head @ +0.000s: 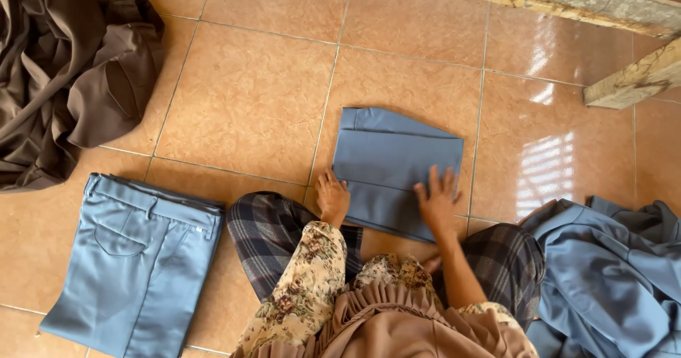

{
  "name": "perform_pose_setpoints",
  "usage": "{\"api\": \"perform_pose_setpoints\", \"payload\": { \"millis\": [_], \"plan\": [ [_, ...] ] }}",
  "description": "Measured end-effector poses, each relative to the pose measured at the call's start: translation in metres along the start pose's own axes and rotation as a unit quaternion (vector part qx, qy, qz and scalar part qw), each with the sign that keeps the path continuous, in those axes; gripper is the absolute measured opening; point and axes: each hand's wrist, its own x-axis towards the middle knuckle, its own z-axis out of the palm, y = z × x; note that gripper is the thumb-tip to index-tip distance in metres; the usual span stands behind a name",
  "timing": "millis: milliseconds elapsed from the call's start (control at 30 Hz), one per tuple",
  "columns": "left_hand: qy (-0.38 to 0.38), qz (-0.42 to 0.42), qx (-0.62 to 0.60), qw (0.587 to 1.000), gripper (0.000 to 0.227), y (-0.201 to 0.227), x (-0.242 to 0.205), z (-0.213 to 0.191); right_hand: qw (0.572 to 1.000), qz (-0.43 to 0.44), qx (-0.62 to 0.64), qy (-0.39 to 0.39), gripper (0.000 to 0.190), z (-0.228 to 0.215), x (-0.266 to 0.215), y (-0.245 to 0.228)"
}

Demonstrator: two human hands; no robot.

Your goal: Folding blue trousers into neat rectangles and stacking them on the floor.

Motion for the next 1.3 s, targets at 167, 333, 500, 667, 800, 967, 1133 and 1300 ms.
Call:
{"api": "perform_pose_setpoints", "payload": {
  "millis": [167, 333, 500, 667, 800, 967, 1133, 1300],
  "plan": [
    [-0.057, -0.026, -0.108, 0.992, 0.086, -0.033, 0.013, 0.035, 0.983, -0.090, -0.001, -0.159, 0.112, 0.014, -0.067, -0.032],
    [-0.157, -0.058, -0.209, 0.964, 0.079, -0.029, -0.005, 0.007, 0.972, -0.104, -0.060, -0.199, 0.124, 0.014, -0.066, -0.024],
    [-0.172, -0.169, -0.725, 0.645, 0.077, -0.001, -0.050, -0.068, 0.968, -0.151, -0.030, -0.200, 0.106, 0.006, -0.063, -0.033],
    [-0.127, -0.085, -0.771, 0.619, 0.076, 0.077, -0.087, -0.182, 0.948, -0.076, 0.223, -0.213, 0.063, 0.021, -0.065, -0.045],
    [-0.179, 0.023, -0.742, 0.645, 0.104, 0.154, -0.106, -0.229, 0.768, 0.149, 0.593, -0.190, 0.073, 0.052, -0.064, -0.044],
    [-0.278, 0.130, -0.684, 0.662, 0.086, 0.192, -0.109, -0.200, 0.500, 0.216, 0.807, -0.229, 0.055, 0.099, -0.039, 0.003],
    [-0.124, -0.036, -0.587, 0.799, 0.068, 0.098, -0.086, -0.086, 0.473, 0.289, 0.801, -0.228, 0.073, 0.072, -0.046, 0.005],
    [-0.132, -0.330, -0.655, 0.668, 0.095, 0.005, -0.092, 0.009, 0.468, 0.332, 0.783, -0.237, 0.079, 0.042, -0.041, -0.017]
  ]
}}
